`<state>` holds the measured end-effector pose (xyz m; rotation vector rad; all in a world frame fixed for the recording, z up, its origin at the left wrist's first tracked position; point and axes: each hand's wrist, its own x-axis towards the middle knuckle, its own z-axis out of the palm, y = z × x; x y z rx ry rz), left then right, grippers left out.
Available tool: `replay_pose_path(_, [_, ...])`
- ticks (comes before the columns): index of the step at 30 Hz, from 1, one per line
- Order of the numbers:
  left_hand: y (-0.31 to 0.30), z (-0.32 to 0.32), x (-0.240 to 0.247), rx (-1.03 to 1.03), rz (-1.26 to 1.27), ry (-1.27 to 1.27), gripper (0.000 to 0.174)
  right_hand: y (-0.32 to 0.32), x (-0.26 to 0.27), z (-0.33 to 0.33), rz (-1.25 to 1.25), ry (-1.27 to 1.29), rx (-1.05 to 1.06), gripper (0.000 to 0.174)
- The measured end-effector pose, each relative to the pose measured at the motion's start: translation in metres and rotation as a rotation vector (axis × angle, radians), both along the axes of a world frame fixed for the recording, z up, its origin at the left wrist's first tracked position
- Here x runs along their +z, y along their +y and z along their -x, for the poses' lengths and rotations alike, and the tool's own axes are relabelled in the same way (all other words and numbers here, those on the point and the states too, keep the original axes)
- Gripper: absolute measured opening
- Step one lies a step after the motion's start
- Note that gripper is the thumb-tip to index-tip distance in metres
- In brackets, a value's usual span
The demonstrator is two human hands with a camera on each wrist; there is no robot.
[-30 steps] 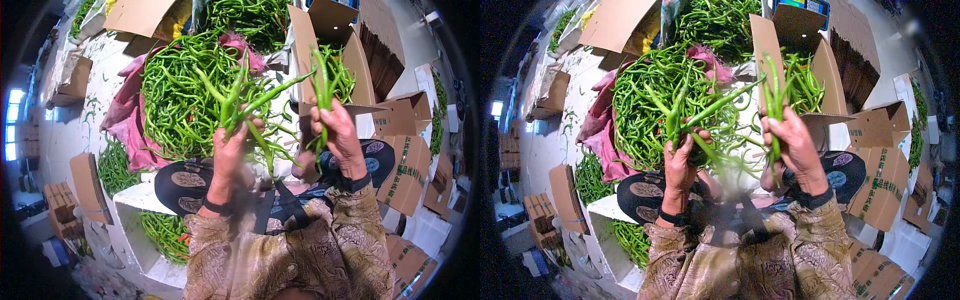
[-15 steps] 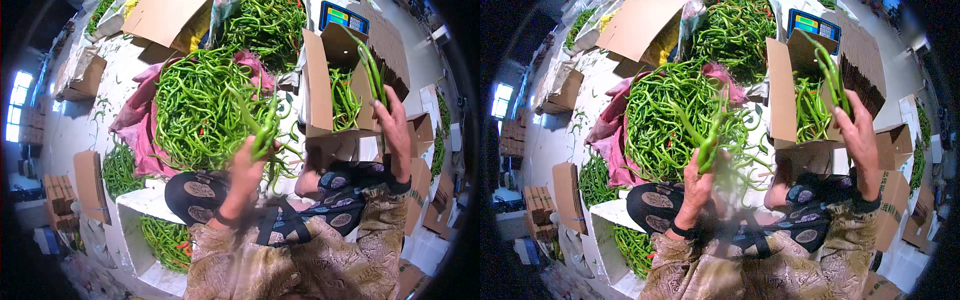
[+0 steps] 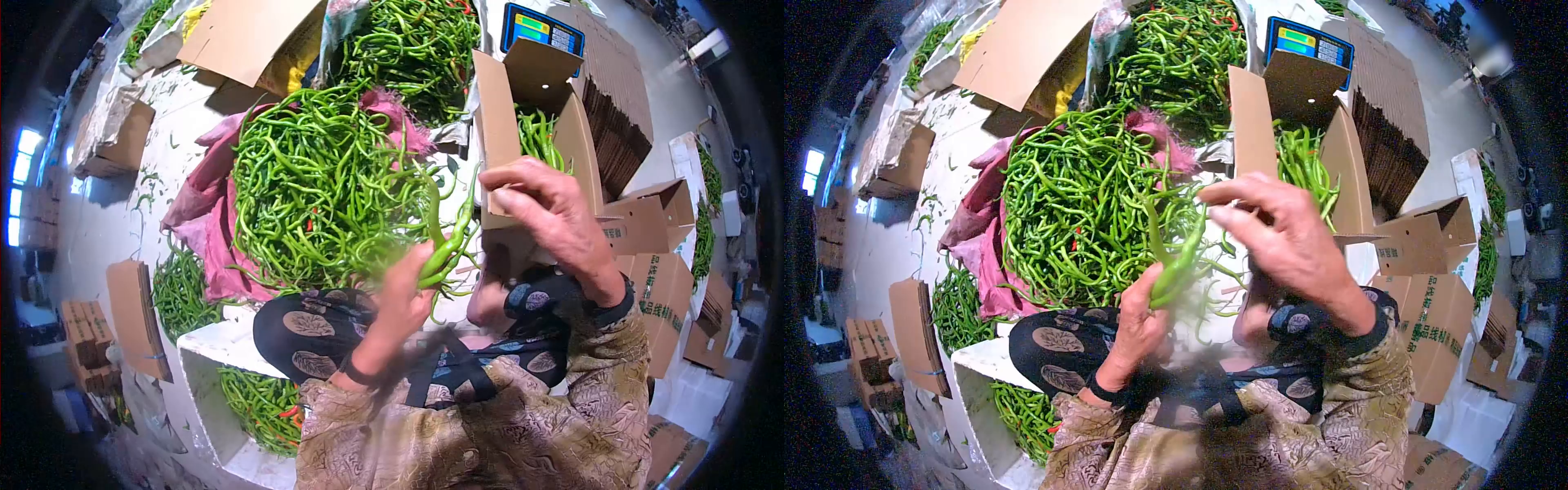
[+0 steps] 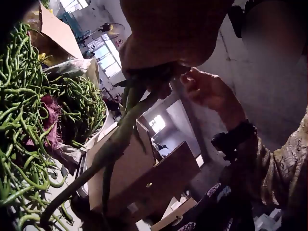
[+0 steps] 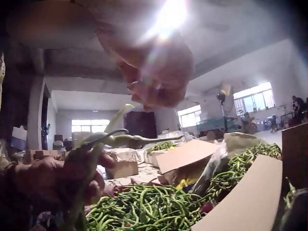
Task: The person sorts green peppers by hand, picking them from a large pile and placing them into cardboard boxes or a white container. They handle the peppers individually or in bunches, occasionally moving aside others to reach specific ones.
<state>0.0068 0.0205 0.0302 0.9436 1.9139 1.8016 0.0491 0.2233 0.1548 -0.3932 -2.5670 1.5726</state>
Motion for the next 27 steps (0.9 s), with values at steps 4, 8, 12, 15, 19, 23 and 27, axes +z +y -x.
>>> replay_pose_path(4, [0.003, -0.003, 0.004, -0.045, -0.015, 0.033, 0.049, -0.013, 0.0, 0.014, 0.17, -0.02, 0.095, 0.028])
replay_pose_path(8, [0.0, -0.006, -0.005, -0.056, -0.004, 0.08, 0.044, -0.018, 0.003, 0.02, 0.353, -0.178, 0.06, 0.028])
replay_pose_path(12, [0.001, -0.006, -0.007, -0.054, 0.034, 0.151, 0.049, -0.012, -0.014, 0.02, 0.474, -0.168, 0.068, 0.03])
replay_pose_path(15, [-0.003, -0.008, -0.01, -0.036, 0.046, 0.131, 0.046, -0.017, -0.015, 0.017, 0.282, 0.045, -0.053, 0.033])
replay_pose_path(19, [-0.004, -0.004, -0.009, 0.084, 0.094, -0.21, 0.035, -0.022, 0.004, -0.009, 0.206, -0.199, -0.189, 0.037])
replay_pose_path(23, [0.002, -0.006, -0.006, 0.112, 0.097, -0.245, 0.042, -0.052, -0.074, -0.032, 0.34, -0.29, -0.141, 0.056])
replay_pose_path(27, [0.01, -0.016, -0.019, 0.182, 0.135, 0.04, 0.054, -0.094, -0.089, -0.028, 0.717, -0.237, -0.197, 0.05])
